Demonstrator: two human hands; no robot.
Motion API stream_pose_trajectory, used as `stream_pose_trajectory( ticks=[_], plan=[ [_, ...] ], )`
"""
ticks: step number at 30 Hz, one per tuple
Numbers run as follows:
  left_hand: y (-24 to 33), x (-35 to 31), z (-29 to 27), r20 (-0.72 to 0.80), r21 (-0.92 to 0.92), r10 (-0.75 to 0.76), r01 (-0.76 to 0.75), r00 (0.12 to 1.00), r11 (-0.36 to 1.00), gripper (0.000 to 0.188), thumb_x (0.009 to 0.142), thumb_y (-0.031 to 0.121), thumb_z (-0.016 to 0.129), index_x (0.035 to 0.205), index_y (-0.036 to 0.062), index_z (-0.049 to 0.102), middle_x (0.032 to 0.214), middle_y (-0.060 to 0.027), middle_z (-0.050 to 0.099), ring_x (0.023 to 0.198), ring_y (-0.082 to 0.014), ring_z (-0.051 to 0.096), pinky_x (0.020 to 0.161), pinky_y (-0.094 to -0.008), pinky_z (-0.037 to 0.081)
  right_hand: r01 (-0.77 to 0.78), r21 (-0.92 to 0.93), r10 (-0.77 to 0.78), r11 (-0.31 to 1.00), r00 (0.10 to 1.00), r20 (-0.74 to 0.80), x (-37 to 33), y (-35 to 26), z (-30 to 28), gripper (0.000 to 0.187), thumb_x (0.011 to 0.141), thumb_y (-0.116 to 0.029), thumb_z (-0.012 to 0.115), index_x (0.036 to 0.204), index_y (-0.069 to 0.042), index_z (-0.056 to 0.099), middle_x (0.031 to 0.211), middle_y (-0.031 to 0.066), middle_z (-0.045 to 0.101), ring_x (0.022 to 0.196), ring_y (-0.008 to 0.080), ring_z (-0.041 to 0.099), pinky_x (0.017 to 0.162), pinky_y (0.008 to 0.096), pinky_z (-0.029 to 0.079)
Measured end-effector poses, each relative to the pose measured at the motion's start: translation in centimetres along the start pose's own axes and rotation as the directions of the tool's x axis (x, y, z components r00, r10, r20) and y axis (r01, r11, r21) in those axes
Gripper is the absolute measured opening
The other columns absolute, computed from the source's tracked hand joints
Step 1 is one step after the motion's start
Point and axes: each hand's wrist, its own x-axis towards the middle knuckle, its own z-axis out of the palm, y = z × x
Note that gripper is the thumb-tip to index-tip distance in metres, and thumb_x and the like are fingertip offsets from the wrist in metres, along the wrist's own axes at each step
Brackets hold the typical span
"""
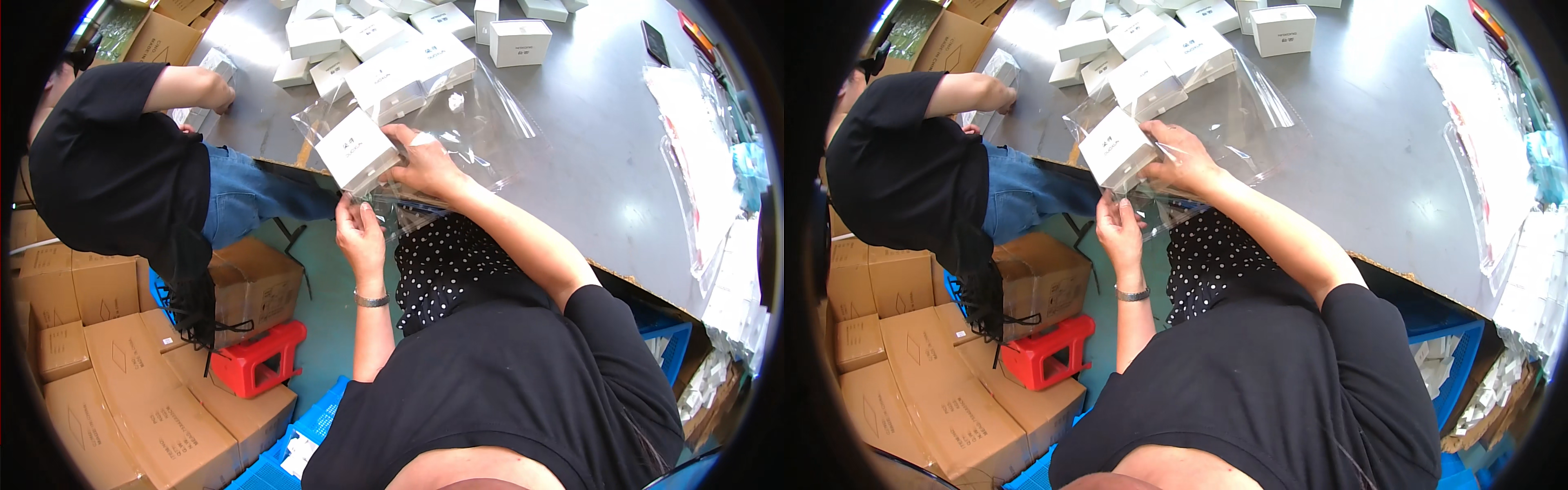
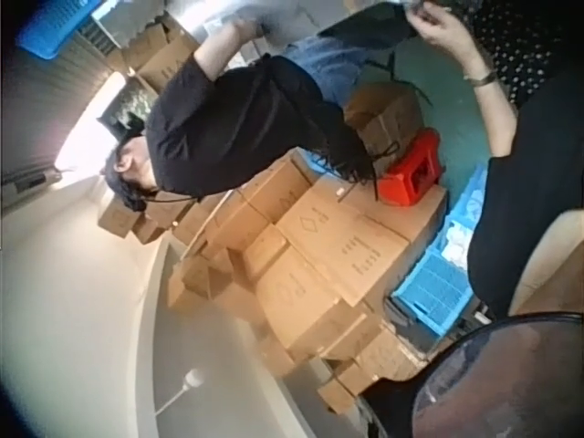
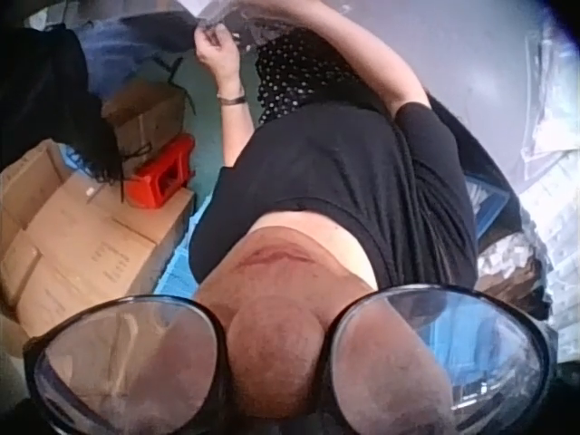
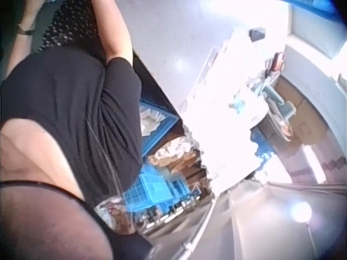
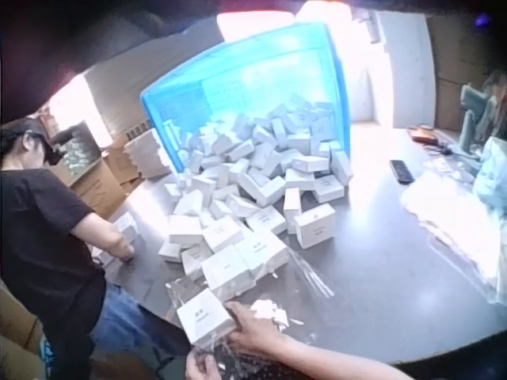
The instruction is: Packaging small white boxes into plastic bags at a warehouse workbench.
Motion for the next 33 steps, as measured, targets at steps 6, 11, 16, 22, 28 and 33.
stream_pose_trajectory(
  ticks=[6,11,16,22,28,33],
  plan=[
    [-3.1,2.7,-0.6,-0.058,0.124,0.243,-0.234,0.968,0.964,0.039,0.09,0.015,0.068,0.122,-0.004,0.057,0.102,-0.0137,0.062,0.079,-0.022,0.058,0.076,-0.0346,0.049,0.115,-0.1,-0.099,0.988,0.984,0.147,1.6,2.3,-1.2,0.058,0.075,-0.026,0.073,0.128,-0.01,0.056,0.113,0.022,0.064,0.105,0.039,0.062,0.091,0.0448,0.05],
    [-2.1,2.3,-0.5,-0.093,0.269,0.22,-0.188,0.971,0.945,0.03,0.09,0.016,0.068,0.112,-0.0039,0.06,0.09,-0.0098,0.061,0.07,-0.0199,0.051,0.068,-0.033,0.046,0.01,-0.558,-0.061,0.83,0.996,-0.072,3.6,1.2,-2.0,0.03,0.086,-0.031,0.062,0.1,-0.005,0.066,0.091,0.0179,0.07,0.092,0.0333,0.067,0.085,0.0461,0.052],
    [-3.4,2.4,-0.4,-0.125,0.194,0.184,-0.157,0.975,0.968,0.026,0.09,0.016,0.069,0.102,-0.004,0.058,0.085,-0.0086,0.057,0.068,-0.0189,0.048,0.065,-0.0332,0.044,0.0,-0.582,-0.143,0.813,0.969,-0.199,4.6,2.2,-0.8,0.028,0.085,-0.032,0.063,0.076,-0.006,0.068,0.073,0.0162,0.069,0.071,0.0359,0.069,0.072,0.0467,0.054],
    [-3.4,2.3,0.0,-0.153,0.195,0.205,-0.173,0.967,0.965,0.025,0.09,0.017,0.069,0.092,-0.0036,0.055,0.079,-0.0077,0.052,0.066,-0.0189,0.044,0.064,-0.0331,0.042,-0.069,-0.509,-0.056,0.858,0.972,-0.227,4.4,1.8,-0.5,0.03,0.082,-0.033,0.063,0.079,-0.004,0.07,0.073,0.0202,0.068,0.07,0.0378,0.069,0.067,0.0467,0.055],
    [-2.9,2.2,0.2,-0.154,0.131,0.175,-0.155,0.972,0.979,0.022,0.091,0.014,0.068,0.091,-0.0035,0.055,0.081,-0.006,0.054,0.065,-0.014,0.046,0.055,-0.0297,0.046,-0.132,-0.414,-0.014,0.901,0.943,-0.332,4.8,2.6,0.5,0.029,0.081,-0.033,0.063,0.083,-0.005,0.07,0.074,0.0191,0.068,0.072,0.0376,0.068,0.069,0.0471,0.055],
    [-2.2,2.3,-0.4,-0.113,0.12,0.121,-0.107,0.986,0.987,0.015,0.095,0.011,0.062,0.09,-0.0021,0.058,0.073,-0.005,0.06,0.057,-0.0104,0.061,0.048,-0.0264,0.052,-0.079,-0.494,-0.095,0.866,0.944,-0.317,5.0,3.8,-1.5,0.023,0.079,-0.029,0.066,0.082,-0.007,0.069,0.073,0.018,0.068,0.073,0.036,0.069,0.067,0.0446,0.055]
  ],
)
